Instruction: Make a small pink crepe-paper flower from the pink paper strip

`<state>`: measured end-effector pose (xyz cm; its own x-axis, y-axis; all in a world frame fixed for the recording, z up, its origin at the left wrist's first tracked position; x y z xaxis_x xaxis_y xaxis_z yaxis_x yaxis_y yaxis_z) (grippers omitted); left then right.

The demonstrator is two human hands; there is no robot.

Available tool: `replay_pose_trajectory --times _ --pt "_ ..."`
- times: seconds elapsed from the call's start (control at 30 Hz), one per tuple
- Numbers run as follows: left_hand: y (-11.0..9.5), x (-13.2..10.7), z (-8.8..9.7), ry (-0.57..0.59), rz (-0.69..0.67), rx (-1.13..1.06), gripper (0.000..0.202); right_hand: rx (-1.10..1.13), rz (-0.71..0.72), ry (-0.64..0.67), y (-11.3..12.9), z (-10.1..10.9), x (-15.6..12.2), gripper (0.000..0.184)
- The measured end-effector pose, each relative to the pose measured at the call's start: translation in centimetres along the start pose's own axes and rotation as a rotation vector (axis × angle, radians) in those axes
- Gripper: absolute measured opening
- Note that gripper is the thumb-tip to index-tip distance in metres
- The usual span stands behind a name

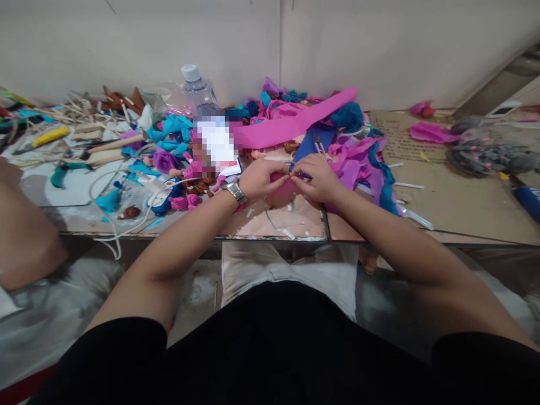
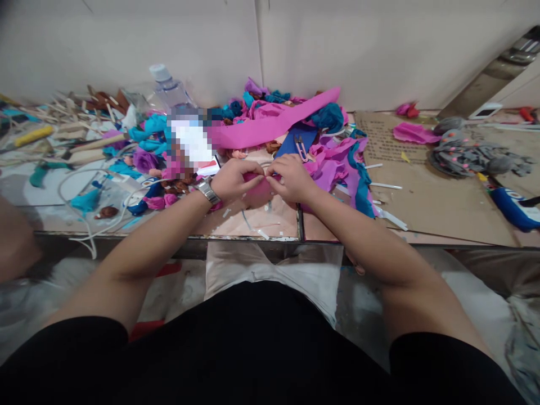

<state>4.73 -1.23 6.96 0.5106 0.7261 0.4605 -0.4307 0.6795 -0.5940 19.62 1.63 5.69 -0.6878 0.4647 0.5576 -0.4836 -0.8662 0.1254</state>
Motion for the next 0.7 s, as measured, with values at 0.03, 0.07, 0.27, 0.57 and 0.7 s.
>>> replay_pose_trajectory --times 0.03,0.07,0.27,0.57,0.7 --pt "0.03 -0.01 -0.07 0.004 0.001 0.014 0.027 0.000 -0.002 0.006 0.04 -0.04 0.01 0.025" --pt "0.07 -0.01 -0.14 0.009 0.005 0.026 0.027 -0.001 -0.005 0.013 0.09 -0.09 0.03 0.023" --pt "0.20 0.05 -0.46 0.037 0.027 0.058 0.027 -0.021 -0.040 0.050 0.32 -0.24 0.17 0.011" --pt "0.42 0.10 -0.44 0.056 0.071 0.089 0.025 0.002 -0.057 0.050 0.09 -0.38 0.00 0.009" --pt "0.16 0.13 -0.39 0.050 0.060 0.055 0.027 -0.014 -0.063 0.037 -0.02 -0.53 0.03 0.007"
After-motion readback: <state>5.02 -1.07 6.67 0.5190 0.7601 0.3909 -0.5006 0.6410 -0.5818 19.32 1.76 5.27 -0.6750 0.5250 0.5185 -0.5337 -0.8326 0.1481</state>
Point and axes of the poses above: each hand's wrist, its own x-axis towards the middle knuckle, its own z-axis out of the back of the hand, y = z × x, the point moved 8 cm from there along x, towards the middle knuckle, and after that the axes turned 14 degrees about -x, right-handed, at the moved point
